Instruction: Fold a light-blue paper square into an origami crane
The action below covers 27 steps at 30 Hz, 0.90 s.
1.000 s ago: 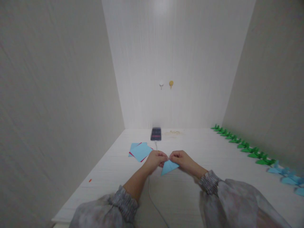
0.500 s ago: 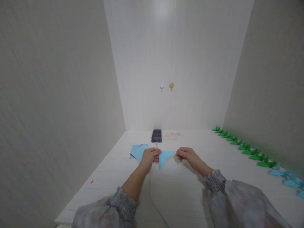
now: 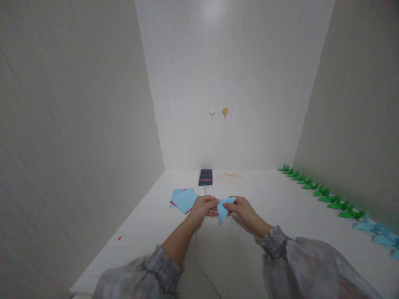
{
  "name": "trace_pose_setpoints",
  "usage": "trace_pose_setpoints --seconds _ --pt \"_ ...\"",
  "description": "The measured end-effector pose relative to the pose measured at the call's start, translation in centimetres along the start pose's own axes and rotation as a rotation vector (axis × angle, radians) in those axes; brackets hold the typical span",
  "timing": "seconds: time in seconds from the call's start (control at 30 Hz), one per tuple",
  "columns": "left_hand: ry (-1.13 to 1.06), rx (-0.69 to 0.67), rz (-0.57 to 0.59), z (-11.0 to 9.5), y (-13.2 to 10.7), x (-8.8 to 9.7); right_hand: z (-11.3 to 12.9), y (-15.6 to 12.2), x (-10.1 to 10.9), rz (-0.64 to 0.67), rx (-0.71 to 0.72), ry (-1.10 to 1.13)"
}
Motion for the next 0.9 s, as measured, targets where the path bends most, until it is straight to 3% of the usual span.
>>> trace_pose_setpoints --seconds 0.3,0.43,0.53,0.6,0.73,0.9 --pt "-0.034 0.037 0.023 -0.5 -0.4 0.4 1.2 0.1 0.3 -0.011 0.023 -0.031" --pt "-0.045 -0.014 -0.072 -1.3 -0.5 1.5 1.2 0.1 0.4 -0.013 0.000 -0.037" --pt "0.001 -0.061 -0.072 -1.6 -0.4 1.2 1.2 -0.1 -0.3 0.024 -0.023 -0.080" --pt "0.011 -0.078 -0.065 -1.7 -0.2 1.0 1.5 -0.1 -0.6 0.034 -0.008 -0.114" --pt "-0.026 -0.124 -0.173 -2.0 0.1 2.0 2.1 -0.1 -0.9 0.037 0.062 -0.110" --pt "0.124 -0.142 -0.139 -2.4 0.1 0.7 3.1 -0.4 0.8 -0.116 0.187 -0.364"
Point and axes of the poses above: each hand's wrist, its own y-axis towards the middle knuckle, its own x-axis out of the back of the hand, z = x × y, the point moved 10 cm from there along y, towards the middle knuckle, and after that the axes turned 7 degrees about y, right-handed, at the moved point
